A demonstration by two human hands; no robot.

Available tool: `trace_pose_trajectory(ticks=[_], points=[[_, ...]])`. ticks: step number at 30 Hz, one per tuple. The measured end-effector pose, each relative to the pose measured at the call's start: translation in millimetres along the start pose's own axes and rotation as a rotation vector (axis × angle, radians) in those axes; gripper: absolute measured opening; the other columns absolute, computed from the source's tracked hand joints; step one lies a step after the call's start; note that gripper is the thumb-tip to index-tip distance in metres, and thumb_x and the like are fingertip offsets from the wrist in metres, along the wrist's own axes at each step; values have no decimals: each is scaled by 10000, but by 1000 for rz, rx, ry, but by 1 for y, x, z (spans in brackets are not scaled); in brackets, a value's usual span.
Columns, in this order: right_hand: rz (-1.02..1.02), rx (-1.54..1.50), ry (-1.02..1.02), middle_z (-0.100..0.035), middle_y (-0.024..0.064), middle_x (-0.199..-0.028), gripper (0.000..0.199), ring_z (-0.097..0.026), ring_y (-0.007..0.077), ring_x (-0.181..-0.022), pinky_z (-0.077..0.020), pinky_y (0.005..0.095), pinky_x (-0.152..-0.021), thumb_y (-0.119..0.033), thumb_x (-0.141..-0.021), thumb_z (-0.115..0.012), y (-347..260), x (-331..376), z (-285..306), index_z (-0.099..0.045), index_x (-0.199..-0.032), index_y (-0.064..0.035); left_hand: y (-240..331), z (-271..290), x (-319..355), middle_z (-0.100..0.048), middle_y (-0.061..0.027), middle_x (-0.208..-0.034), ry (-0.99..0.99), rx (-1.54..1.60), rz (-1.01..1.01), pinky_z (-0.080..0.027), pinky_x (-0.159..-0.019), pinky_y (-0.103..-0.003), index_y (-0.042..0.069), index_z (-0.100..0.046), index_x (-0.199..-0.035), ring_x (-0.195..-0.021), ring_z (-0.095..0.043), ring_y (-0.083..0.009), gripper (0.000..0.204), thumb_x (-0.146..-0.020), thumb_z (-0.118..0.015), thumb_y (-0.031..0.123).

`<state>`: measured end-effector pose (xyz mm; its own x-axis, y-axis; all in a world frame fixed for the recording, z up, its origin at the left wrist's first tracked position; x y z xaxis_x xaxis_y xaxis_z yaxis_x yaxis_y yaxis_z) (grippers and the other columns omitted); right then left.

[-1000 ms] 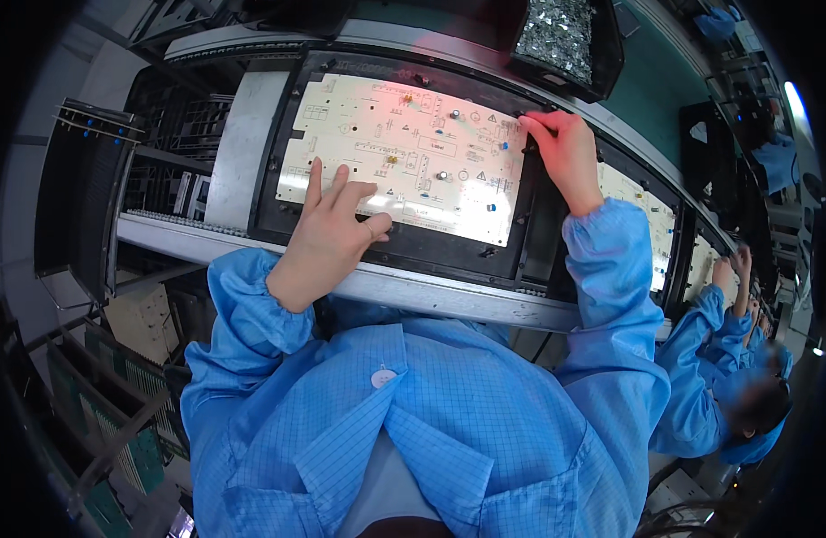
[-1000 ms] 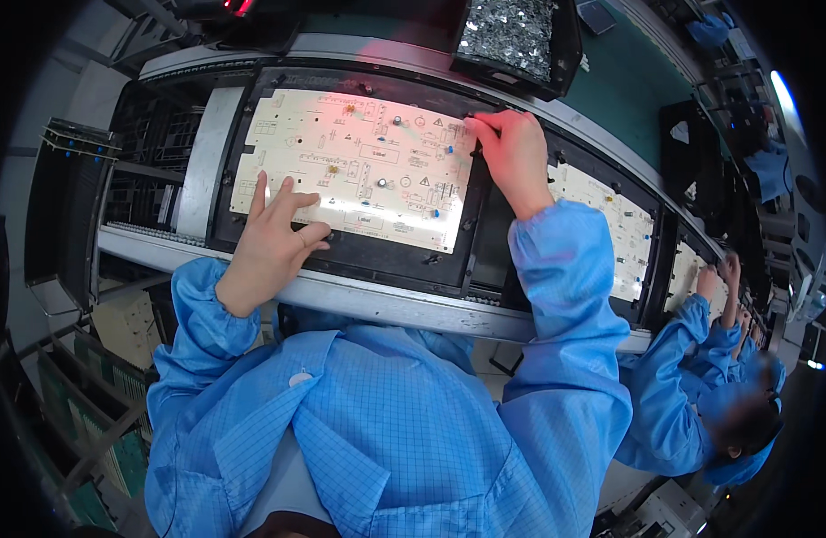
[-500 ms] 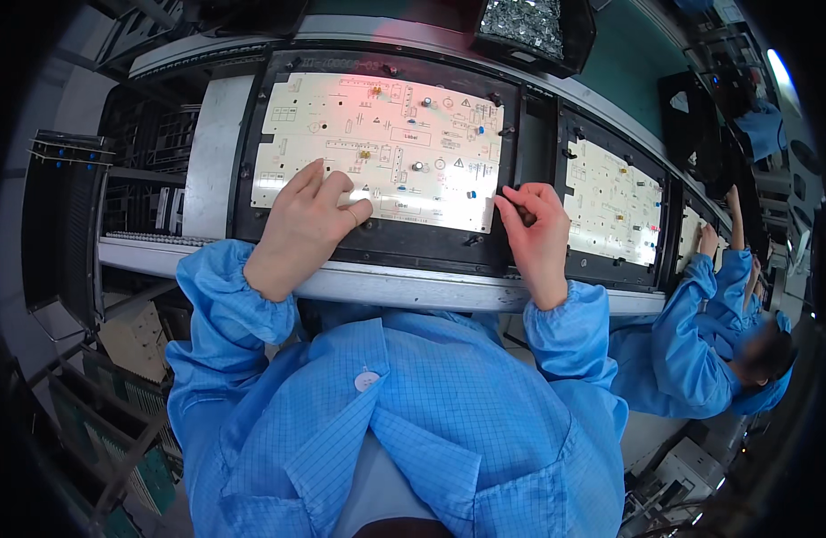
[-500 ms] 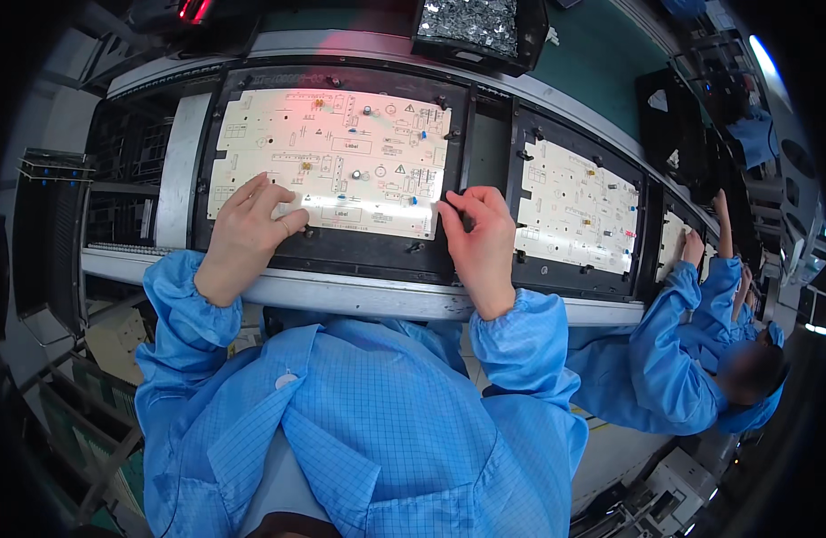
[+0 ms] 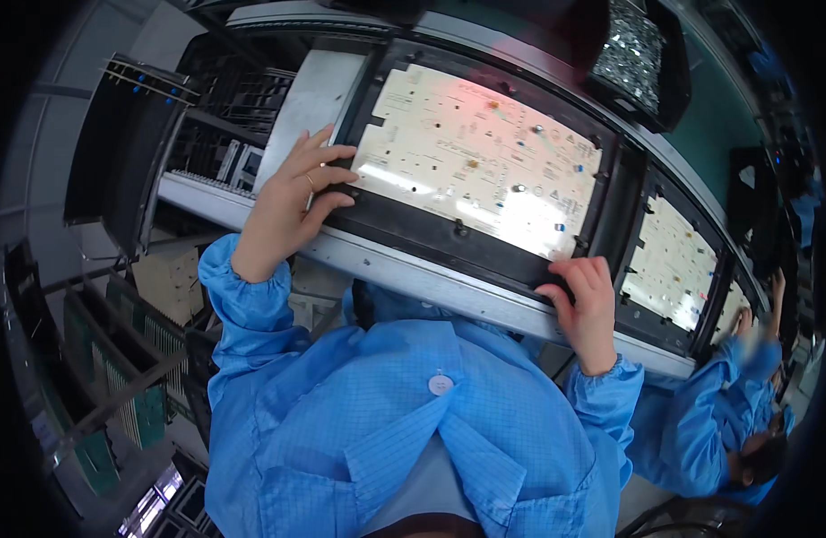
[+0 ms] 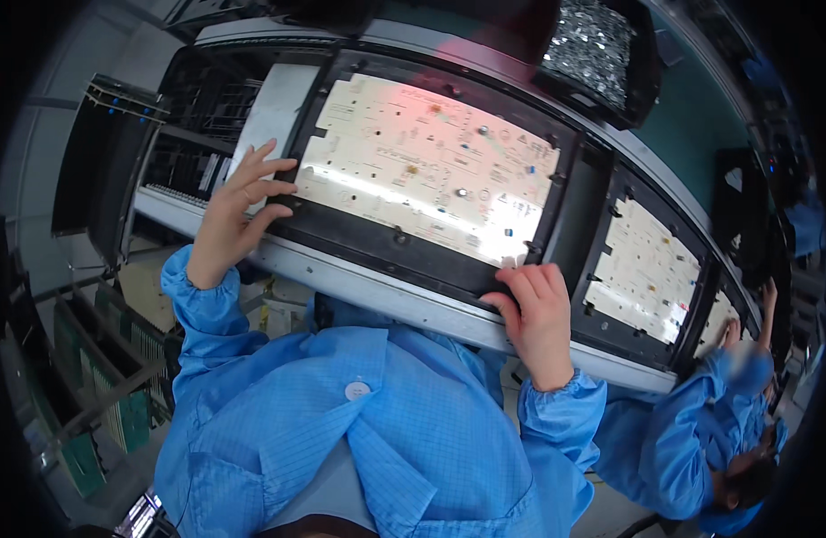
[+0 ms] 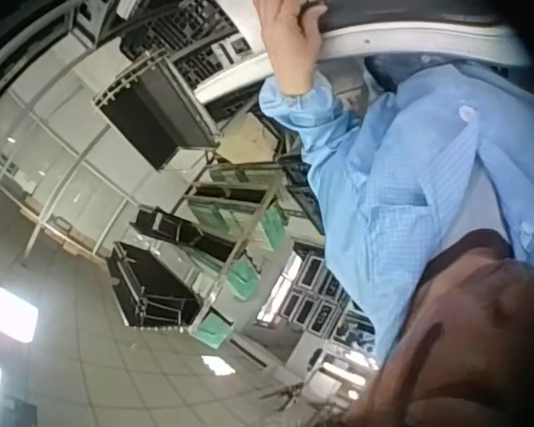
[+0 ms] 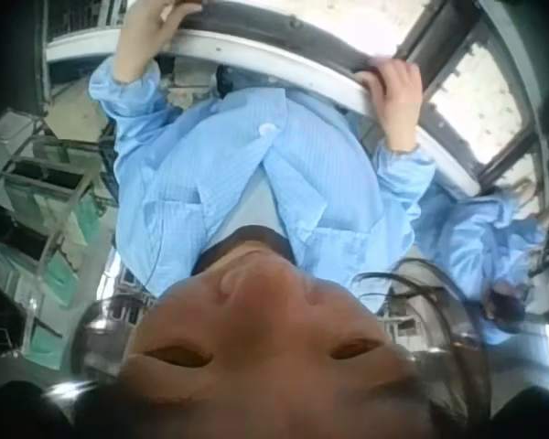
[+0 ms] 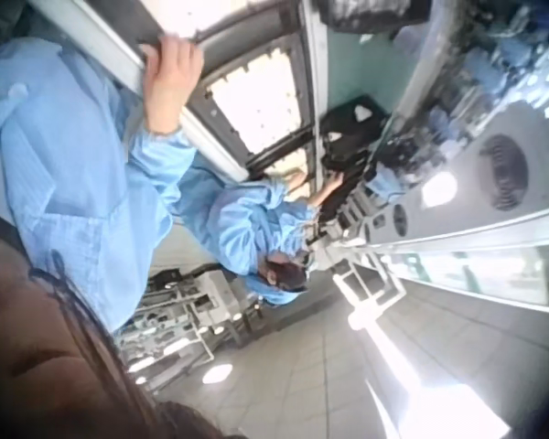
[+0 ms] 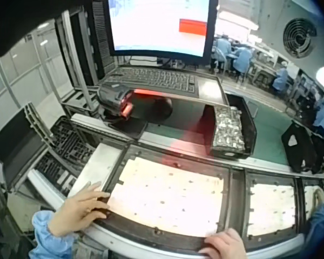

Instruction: Placing electronic components on boards and moving them along an assembly line.

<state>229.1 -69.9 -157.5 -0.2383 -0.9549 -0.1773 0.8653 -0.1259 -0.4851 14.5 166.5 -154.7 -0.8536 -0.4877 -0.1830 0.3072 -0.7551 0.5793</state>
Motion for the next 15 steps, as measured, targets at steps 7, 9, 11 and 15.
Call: trace_pose_trajectory(ticks=[7,9,11,15], points=[[-379,223,240,-576,101,-738,85,-519,271,-650,-404,394,-583,-75,-872,-683,25,11,-17,-607,-895,-44,-5,-21,8,-646,-85,-1227,20,-6,-34,-294,-1171,-529,52,-684,-961,-1341,-462,-355,221,-771,-776,117],[-405,231,206,-563,88,-722,90,-517,261,-646,-402,393,-575,-100,-886,-678,27,10,-18,-607,-907,-49,1,-21,5,-662,-89,-1143,80,-92,-57,-318,-1157,-529,44,-659,-887,-1285,-511,-352,139,-795,-754,87],[-426,231,175,-551,74,-705,99,-516,251,-641,-401,393,-567,-125,-899,-673,24,3,-18,-607,-919,-54,2,-24,4,-660,-91,-1097,155,-116,-48,-321,-1157,-530,39,-642,-872,-1251,-530,-353,120,-804,-737,68],[-288,180,337,-531,86,-736,59,-520,241,-658,-421,370,-589,-81,-917,-641,-10,-15,0,-606,-928,-35,-1,-23,4,-666,-100,-1054,299,-150,1,-350,-1127,-532,31,-635,-896,-1187,-568,-353,115,-811,-709,9]])
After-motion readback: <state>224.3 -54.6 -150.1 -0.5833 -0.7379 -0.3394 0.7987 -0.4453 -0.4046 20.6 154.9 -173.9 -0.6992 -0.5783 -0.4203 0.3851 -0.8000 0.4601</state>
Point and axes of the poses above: each hand's wrist, its own x-axis away from the middle knuckle, its own z-axis out of the back of the hand, y = z × x, the point moved 10 cm from there along -x, towards the middle knuckle
